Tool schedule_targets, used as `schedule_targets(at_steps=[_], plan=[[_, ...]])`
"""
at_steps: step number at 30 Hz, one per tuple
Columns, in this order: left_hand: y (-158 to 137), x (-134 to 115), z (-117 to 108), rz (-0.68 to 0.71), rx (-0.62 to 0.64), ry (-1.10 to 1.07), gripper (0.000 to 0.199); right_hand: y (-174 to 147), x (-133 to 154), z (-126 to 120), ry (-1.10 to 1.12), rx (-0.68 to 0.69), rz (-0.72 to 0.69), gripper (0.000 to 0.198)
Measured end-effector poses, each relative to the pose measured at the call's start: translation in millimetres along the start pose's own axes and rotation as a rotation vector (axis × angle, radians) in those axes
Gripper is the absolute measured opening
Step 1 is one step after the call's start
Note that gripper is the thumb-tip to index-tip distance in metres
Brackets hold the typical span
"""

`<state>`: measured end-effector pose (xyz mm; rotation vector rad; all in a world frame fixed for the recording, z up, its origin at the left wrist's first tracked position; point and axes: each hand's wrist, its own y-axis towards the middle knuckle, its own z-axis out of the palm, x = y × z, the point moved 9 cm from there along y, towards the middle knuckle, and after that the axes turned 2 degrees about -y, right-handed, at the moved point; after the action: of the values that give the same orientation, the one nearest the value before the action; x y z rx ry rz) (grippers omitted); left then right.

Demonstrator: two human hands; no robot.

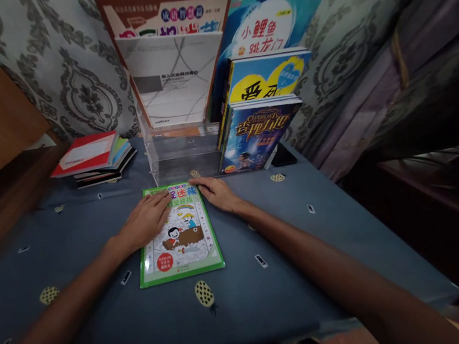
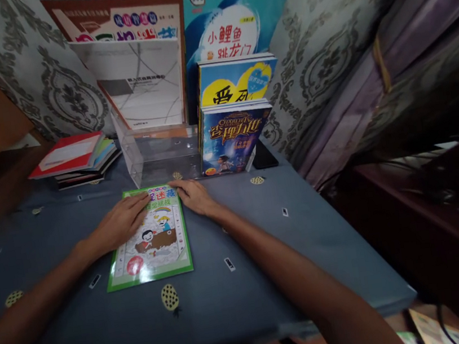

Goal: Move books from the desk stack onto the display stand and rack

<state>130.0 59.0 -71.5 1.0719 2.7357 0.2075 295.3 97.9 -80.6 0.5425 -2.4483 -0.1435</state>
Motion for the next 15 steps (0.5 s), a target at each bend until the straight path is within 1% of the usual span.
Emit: schedule_targets(at_steps=[4, 7, 11, 15], plan=[[15.1, -29.7, 11.3, 0.143, 0.071, -0.064, 0.047, 2.0, -3.0, 2.7, 0.023, -0.001, -0.028, 0.042], [19.2, -47.7, 18.5, 0.201, 0.117, -0.079, 0.045, 1.9, -2.0, 2.9, 0.015, -0.023, -0.056, 0.041], [13.0, -67.9, 19.2, 0.291, 0.141, -0.111, 0.045, -0.8, 2.2, 3.1, -0.017, -0.031, -0.095, 0.039], [3.5, -81.0, 13.9, 0.347, 0.155, -0.162, 0.045, -3.5, 7.0, 3.5, -0.040, -0.023, -0.135, 0.040]])
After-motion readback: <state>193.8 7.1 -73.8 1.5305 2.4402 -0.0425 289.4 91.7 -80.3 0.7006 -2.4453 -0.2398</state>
